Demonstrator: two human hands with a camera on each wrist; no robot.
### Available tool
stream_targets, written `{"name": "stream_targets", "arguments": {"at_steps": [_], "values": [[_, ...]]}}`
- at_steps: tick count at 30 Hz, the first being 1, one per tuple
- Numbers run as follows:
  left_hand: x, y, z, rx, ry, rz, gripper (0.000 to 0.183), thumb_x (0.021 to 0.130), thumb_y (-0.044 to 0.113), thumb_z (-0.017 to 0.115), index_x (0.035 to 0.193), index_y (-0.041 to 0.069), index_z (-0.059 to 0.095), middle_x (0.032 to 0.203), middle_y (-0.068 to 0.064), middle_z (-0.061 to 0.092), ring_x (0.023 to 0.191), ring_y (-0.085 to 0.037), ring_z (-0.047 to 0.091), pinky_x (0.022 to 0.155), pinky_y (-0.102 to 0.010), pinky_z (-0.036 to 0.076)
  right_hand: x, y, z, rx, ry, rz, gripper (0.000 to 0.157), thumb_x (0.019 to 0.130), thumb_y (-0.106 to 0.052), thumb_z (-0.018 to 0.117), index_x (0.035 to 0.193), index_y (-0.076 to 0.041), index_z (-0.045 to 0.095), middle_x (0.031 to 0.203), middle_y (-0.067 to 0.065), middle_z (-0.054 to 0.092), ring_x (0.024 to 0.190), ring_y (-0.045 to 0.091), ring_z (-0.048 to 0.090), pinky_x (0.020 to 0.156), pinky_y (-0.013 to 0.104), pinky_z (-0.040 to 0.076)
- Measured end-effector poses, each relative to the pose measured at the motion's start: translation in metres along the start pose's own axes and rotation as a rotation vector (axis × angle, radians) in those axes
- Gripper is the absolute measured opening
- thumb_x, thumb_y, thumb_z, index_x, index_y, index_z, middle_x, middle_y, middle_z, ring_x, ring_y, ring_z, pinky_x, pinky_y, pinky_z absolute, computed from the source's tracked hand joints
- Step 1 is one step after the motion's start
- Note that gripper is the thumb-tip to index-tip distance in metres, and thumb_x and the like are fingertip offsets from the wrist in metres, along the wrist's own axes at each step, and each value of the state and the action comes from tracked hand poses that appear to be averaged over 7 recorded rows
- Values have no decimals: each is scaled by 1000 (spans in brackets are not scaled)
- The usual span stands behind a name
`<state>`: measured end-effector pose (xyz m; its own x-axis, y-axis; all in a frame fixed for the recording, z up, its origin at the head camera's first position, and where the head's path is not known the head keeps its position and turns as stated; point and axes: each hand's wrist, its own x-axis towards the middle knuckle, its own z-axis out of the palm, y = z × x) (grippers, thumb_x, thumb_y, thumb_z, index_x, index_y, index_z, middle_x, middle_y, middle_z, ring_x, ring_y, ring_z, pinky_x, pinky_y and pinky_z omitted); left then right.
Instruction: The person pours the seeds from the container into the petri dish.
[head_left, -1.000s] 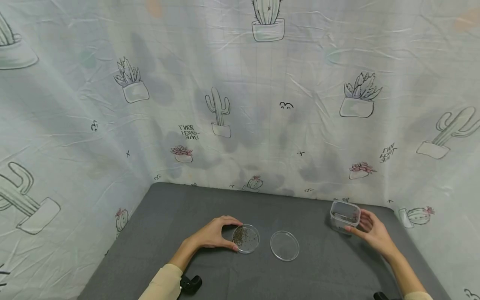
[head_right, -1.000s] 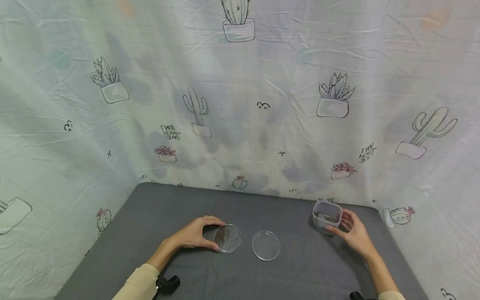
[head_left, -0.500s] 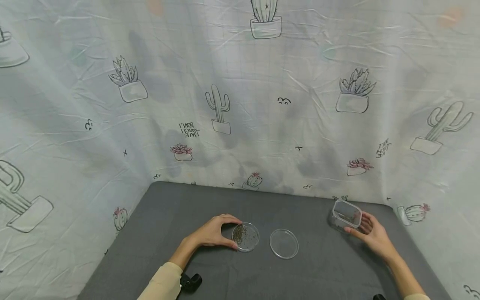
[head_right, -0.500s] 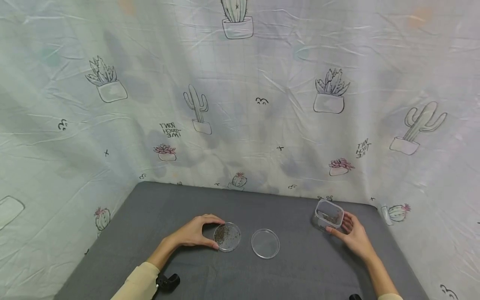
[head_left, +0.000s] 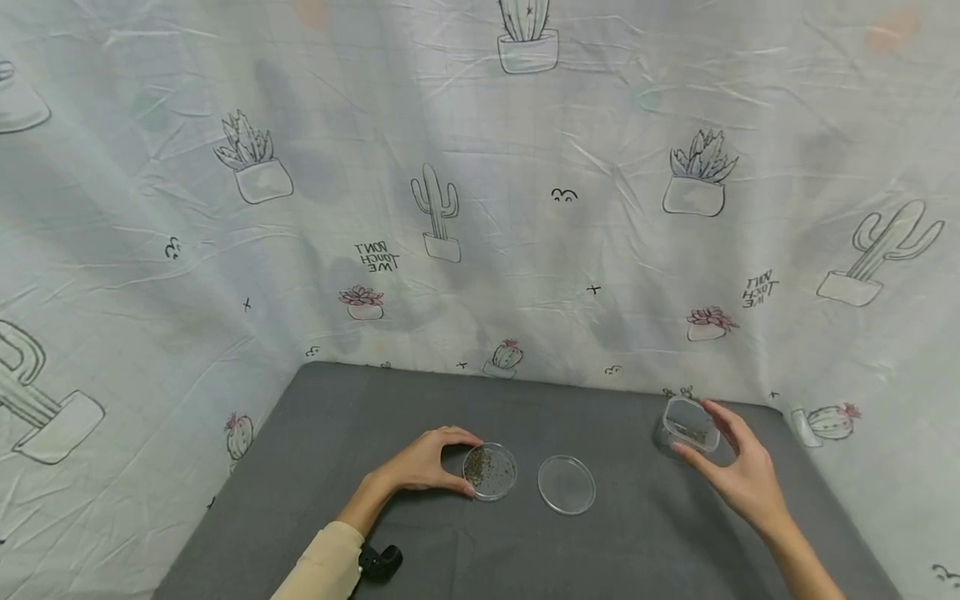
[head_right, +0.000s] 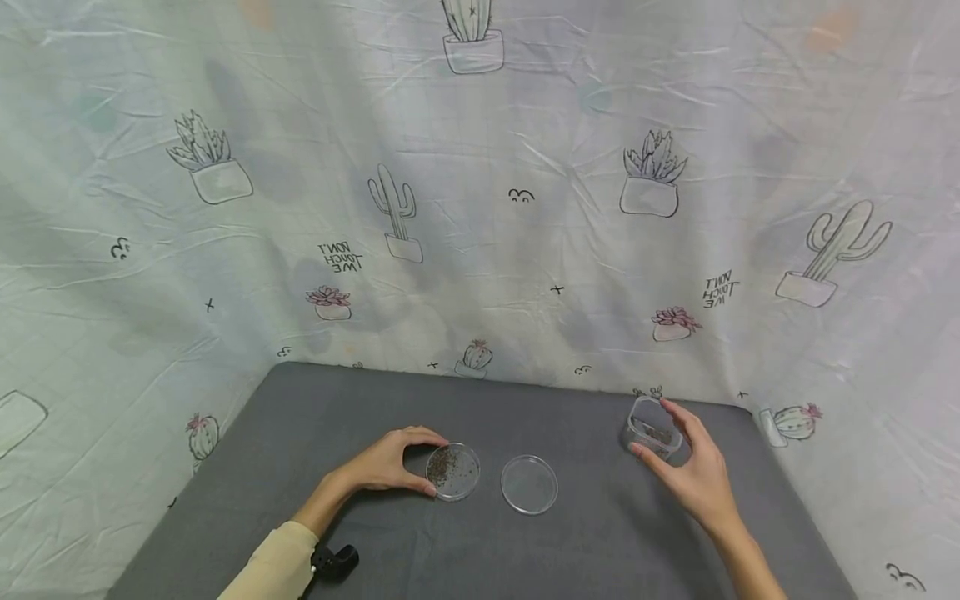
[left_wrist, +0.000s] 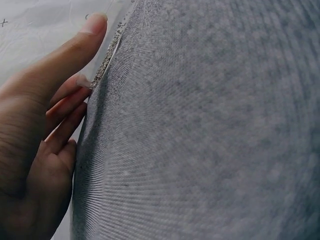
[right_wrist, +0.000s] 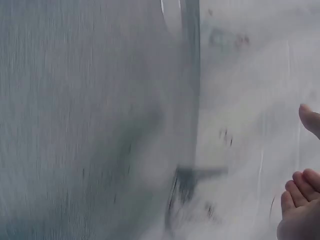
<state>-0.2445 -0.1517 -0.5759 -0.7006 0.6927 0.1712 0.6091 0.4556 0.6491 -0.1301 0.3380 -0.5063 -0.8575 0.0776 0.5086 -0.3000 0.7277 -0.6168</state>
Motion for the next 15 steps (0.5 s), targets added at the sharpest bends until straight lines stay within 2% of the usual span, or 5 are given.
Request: {"name": "stream_targets", "arguments": {"at_steps": [2,5,9,12,15], "values": [[1,0,-1,5,1,0,71,83,43,96,145,23,70,148,2,69,141,-24,62,119,-57,50,-1,-10,9,12,-28,-61,86,86,-16,94,161,-10,51,155,25,56,135,-29,32,106,-9,25],[2,0,-1,6,1,1,71,82,43,96,145,24,70,148,3,69,141,-24,62,120,-56,50,-5,-18,26,-5,-91,-116,86,82,-20,97,157,-12,56,152,19,62,133,-28,35,105,-8,28],[4,0,0,9,1,-2,71,82,44,96,145,25,69,148,4,69,141,-23,61,120,-56,49,-16,-21,57,-65,-192,-175,85,78,-30,100,152,-11,61,147,12,68,136,8,63,106,24,56],[4,1,0,11,1,-4,71,83,43,96,146,24,69,148,3,69,141,-24,62,120,-56,49,-24,-20,77,-88,-259,-222,85,77,-37,100,148,-7,63,143,10,71,128,38,69,99,52,62],[4,2,0,10,0,-2,71,83,42,96,146,22,69,148,2,69,141,-25,62,120,-57,50,-28,-17,93,-95,-278,-277,87,74,-38,101,144,0,65,139,11,73,126,38,71,100,54,61]]}}
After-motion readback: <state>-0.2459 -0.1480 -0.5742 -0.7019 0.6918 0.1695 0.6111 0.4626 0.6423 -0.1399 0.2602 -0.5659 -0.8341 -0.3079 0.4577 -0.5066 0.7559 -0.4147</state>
